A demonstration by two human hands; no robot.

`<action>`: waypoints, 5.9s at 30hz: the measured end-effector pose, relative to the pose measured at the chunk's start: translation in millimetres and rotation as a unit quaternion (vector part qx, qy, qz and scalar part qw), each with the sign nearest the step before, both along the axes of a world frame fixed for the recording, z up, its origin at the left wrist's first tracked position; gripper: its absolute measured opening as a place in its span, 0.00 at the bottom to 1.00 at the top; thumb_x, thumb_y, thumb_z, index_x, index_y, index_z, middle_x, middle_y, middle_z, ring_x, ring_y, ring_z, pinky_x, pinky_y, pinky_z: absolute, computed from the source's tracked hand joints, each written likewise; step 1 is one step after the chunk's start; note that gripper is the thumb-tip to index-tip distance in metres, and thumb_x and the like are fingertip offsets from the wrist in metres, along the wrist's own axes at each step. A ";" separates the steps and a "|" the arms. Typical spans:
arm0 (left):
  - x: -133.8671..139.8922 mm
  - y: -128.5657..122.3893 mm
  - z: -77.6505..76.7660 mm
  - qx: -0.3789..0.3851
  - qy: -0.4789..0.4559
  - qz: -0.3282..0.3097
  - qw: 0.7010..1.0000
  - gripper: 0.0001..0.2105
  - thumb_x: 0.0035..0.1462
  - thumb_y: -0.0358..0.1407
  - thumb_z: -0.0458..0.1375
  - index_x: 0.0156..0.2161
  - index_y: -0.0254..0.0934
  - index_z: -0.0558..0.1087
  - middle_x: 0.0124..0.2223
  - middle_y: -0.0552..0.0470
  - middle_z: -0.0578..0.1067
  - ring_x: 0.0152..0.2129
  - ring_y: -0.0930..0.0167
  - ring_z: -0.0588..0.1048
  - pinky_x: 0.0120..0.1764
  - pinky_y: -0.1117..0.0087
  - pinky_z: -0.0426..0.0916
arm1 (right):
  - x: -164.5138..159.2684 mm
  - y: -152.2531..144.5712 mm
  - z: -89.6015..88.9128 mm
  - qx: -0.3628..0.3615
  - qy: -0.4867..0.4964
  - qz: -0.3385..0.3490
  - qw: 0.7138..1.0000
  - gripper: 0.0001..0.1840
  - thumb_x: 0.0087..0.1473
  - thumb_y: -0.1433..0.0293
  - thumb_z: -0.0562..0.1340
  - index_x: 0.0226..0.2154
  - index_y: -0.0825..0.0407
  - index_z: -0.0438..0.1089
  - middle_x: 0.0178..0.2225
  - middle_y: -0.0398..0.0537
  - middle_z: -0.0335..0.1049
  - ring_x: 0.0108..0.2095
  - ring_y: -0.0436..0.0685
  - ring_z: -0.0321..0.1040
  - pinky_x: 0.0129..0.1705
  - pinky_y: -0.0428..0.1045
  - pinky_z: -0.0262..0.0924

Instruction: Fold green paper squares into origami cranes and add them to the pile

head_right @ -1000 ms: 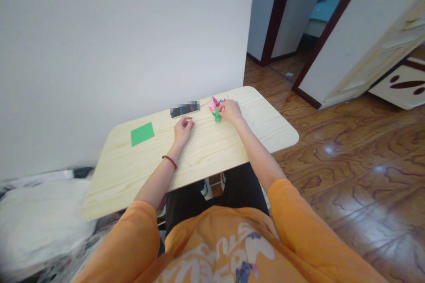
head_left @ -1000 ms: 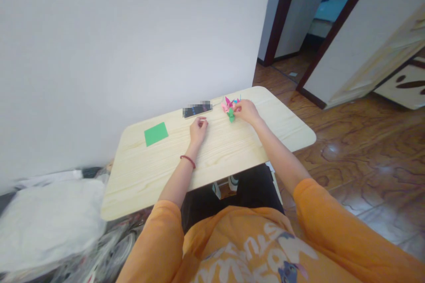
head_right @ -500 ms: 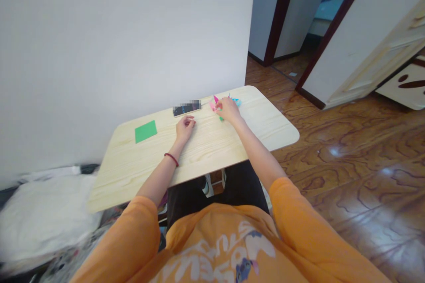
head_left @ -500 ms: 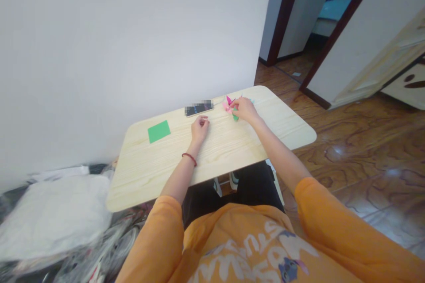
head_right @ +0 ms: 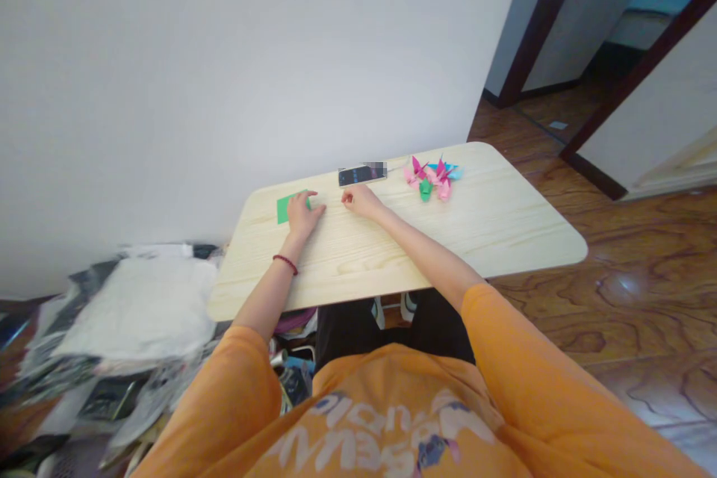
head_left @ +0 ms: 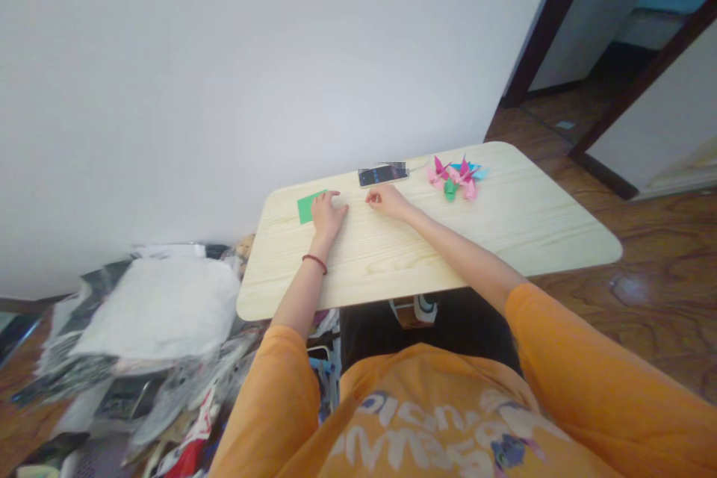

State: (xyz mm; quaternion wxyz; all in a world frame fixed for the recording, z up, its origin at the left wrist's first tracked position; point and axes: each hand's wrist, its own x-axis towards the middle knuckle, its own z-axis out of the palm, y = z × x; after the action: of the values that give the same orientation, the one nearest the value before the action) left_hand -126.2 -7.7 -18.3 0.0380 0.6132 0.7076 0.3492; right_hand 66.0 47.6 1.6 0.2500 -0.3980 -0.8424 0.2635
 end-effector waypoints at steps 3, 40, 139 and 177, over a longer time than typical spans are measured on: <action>-17.9 -3.8 1.7 -0.037 0.005 0.046 0.998 0.20 0.44 0.39 0.68 0.44 0.39 0.73 0.50 0.41 0.72 0.52 0.54 0.66 0.55 0.54 0.57 | -26.2 -0.1 -7.9 -0.006 0.015 0.016 1.000 0.11 0.48 0.79 0.60 0.34 0.59 0.76 0.29 0.49 0.72 0.30 0.52 0.64 0.38 0.47 0.56; -30.5 -23.9 0.2 -0.033 -0.038 0.019 0.999 0.10 0.53 0.27 0.58 0.39 0.36 0.79 0.39 0.46 0.81 0.37 0.64 0.79 0.46 0.64 0.70 | -46.9 -4.9 -33.6 -0.002 0.100 -0.012 0.995 0.10 0.47 0.80 0.58 0.31 0.55 0.74 0.26 0.44 0.64 0.25 0.50 0.58 0.34 0.47 0.55; 104.2 -4.4 13.8 0.005 -0.522 -0.074 0.850 0.13 0.38 0.40 0.72 0.27 0.33 0.78 0.27 0.48 0.79 0.22 0.70 0.77 0.32 0.66 0.75 | 61.7 -8.7 -0.7 -0.327 0.504 -0.113 0.791 0.34 0.29 0.63 0.75 0.42 0.46 0.68 0.32 0.41 0.76 0.35 0.54 0.73 0.42 0.53 0.68; 96.9 -3.2 17.3 -0.007 -0.595 -0.100 0.798 0.20 0.32 0.38 0.74 0.34 0.34 0.79 0.30 0.49 0.79 0.29 0.70 0.77 0.41 0.64 0.73 | 60.8 -18.2 1.0 -0.375 0.410 -0.087 0.827 0.18 0.33 0.65 0.75 0.30 0.54 0.78 0.32 0.49 0.79 0.36 0.56 0.75 0.42 0.52 0.67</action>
State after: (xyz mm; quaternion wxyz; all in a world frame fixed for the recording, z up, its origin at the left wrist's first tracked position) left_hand -29.2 -10.9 -1.0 0.4904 0.3521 0.4828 0.6343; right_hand 126.8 29.4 2.5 0.4257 -0.3877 -0.4608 0.6754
